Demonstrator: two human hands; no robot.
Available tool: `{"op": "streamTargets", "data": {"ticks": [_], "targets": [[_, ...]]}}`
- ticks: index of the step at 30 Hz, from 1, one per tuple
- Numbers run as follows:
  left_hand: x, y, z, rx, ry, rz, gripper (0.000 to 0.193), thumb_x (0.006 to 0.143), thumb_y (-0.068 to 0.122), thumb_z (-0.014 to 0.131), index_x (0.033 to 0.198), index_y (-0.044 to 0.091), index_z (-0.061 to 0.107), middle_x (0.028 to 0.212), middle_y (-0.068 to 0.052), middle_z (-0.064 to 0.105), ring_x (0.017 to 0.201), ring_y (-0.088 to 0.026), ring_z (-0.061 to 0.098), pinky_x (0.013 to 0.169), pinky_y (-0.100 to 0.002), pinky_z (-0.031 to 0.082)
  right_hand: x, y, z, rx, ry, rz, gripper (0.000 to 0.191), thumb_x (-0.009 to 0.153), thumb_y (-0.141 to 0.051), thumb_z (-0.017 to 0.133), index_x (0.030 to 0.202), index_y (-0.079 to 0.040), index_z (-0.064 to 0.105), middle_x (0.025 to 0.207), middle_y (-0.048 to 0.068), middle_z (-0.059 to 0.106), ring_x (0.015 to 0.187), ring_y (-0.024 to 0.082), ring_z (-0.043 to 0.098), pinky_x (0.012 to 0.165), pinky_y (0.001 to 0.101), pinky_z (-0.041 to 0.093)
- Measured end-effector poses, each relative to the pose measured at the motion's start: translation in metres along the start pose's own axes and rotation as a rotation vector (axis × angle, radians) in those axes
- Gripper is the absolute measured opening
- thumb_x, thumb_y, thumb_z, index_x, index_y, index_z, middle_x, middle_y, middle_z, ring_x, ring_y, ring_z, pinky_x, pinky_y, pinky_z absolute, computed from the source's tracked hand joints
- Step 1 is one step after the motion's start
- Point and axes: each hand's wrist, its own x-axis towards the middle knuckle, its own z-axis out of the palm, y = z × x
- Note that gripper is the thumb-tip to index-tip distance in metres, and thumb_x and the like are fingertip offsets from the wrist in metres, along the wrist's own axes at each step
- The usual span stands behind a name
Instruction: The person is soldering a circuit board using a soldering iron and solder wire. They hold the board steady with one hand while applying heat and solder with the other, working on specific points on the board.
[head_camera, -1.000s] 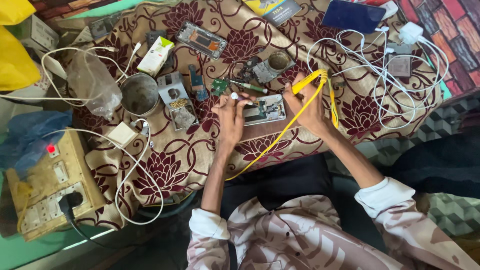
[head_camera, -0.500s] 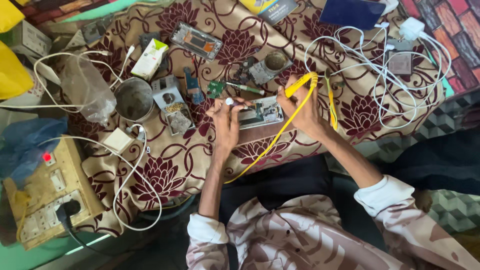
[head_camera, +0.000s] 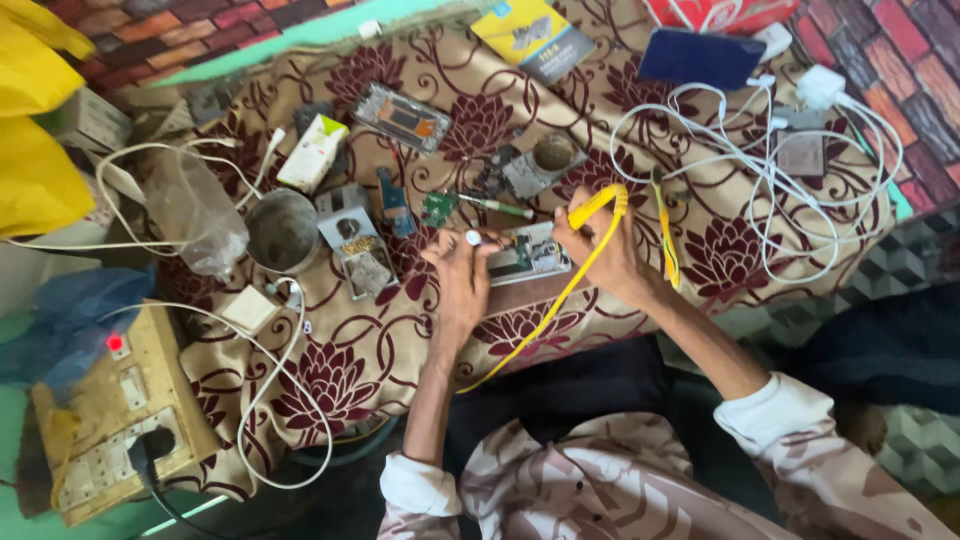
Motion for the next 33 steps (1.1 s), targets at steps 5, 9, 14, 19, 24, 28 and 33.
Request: {"op": "streamTargets", "data": {"ticks": [5, 9, 14, 19, 24, 28, 33], "targets": [[-0.004, 0.007, 0.000, -0.151, -0.047, -0.011, 0.022, 0.102, 0.000, 0.049, 0.116, 0.009, 0.064, 0.107, 0.001, 0.077, 0.094, -0.019, 0.060, 0.089, -0.036, 0.037, -0.003, 0.000, 0.001, -0.026, -0.052, 0.096, 0.027, 0.093, -0.006, 0.072, 0.076, -0.003, 0.052, 0.060, 0.006, 0.050, 0.048, 0.017, 0.046, 0.047, 0.0345, 0.035], [-0.006, 0.005, 0.000, -0.075, -0.034, 0.024, 0.021, 0.098, -0.001, 0.054, 0.113, 0.009, 0.064, 0.106, 0.002, 0.077, 0.092, -0.020, 0.057, 0.089, -0.038, 0.031, -0.017, 0.001, 0.007, -0.067, 0.031, 0.011, 0.027, 0.095, -0.006, 0.072, 0.079, -0.003, 0.052, 0.064, 0.007, 0.053, 0.053, 0.016, 0.049, 0.050, 0.0335, 0.037], [-0.005, 0.012, -0.005, -0.008, -0.020, 0.085, 0.019, 0.097, 0.000, 0.057, 0.109, 0.010, 0.066, 0.104, 0.002, 0.078, 0.092, -0.020, 0.055, 0.089, -0.039, 0.025, -0.039, 0.017, 0.010, 0.081, 0.068, 0.151, 0.021, 0.104, -0.009, 0.065, 0.090, -0.003, 0.050, 0.074, 0.003, 0.062, 0.063, 0.013, 0.060, 0.056, 0.0304, 0.045], [-0.005, 0.015, -0.004, -0.020, -0.020, 0.063, 0.018, 0.097, 0.001, 0.057, 0.109, 0.011, 0.067, 0.104, 0.003, 0.079, 0.091, -0.018, 0.054, 0.088, -0.038, 0.025, -0.049, 0.039, 0.002, -0.102, 0.162, 0.150, 0.017, 0.108, -0.008, 0.060, 0.093, -0.002, 0.053, 0.071, 0.008, 0.055, 0.062, 0.017, 0.052, 0.060, 0.0320, 0.041], [-0.010, 0.007, 0.001, -0.249, -0.078, -0.049, 0.021, 0.103, 0.004, 0.050, 0.118, 0.012, 0.063, 0.111, 0.005, 0.074, 0.100, -0.013, 0.057, 0.093, -0.033, 0.038, -0.059, 0.040, 0.004, 0.275, 0.170, 0.496, 0.019, 0.109, -0.012, 0.052, 0.093, -0.003, 0.045, 0.067, 0.004, 0.051, 0.055, 0.009, 0.051, 0.051, 0.0254, 0.042], [-0.010, 0.004, 0.007, 0.057, -0.024, 0.061, 0.021, 0.097, 0.000, 0.057, 0.107, 0.010, 0.073, 0.096, -0.001, 0.080, 0.083, -0.023, 0.053, 0.083, -0.042, 0.032, -0.069, 0.042, 0.006, 0.313, 0.161, 0.351, 0.018, 0.112, -0.014, 0.049, 0.101, -0.003, 0.040, 0.073, 0.004, 0.055, 0.063, 0.009, 0.056, 0.058, 0.0245, 0.045], [-0.009, 0.006, 0.007, -0.028, -0.010, 0.039, 0.024, 0.097, -0.007, 0.052, 0.111, 0.006, 0.067, 0.101, -0.005, 0.079, 0.087, -0.025, 0.068, 0.082, -0.043, 0.052, -0.085, 0.064, 0.020, 0.489, 0.224, 0.407, 0.020, 0.117, -0.018, 0.045, 0.104, -0.004, 0.041, 0.080, 0.006, 0.056, 0.069, 0.012, 0.061, 0.065, 0.0262, 0.050]]}}
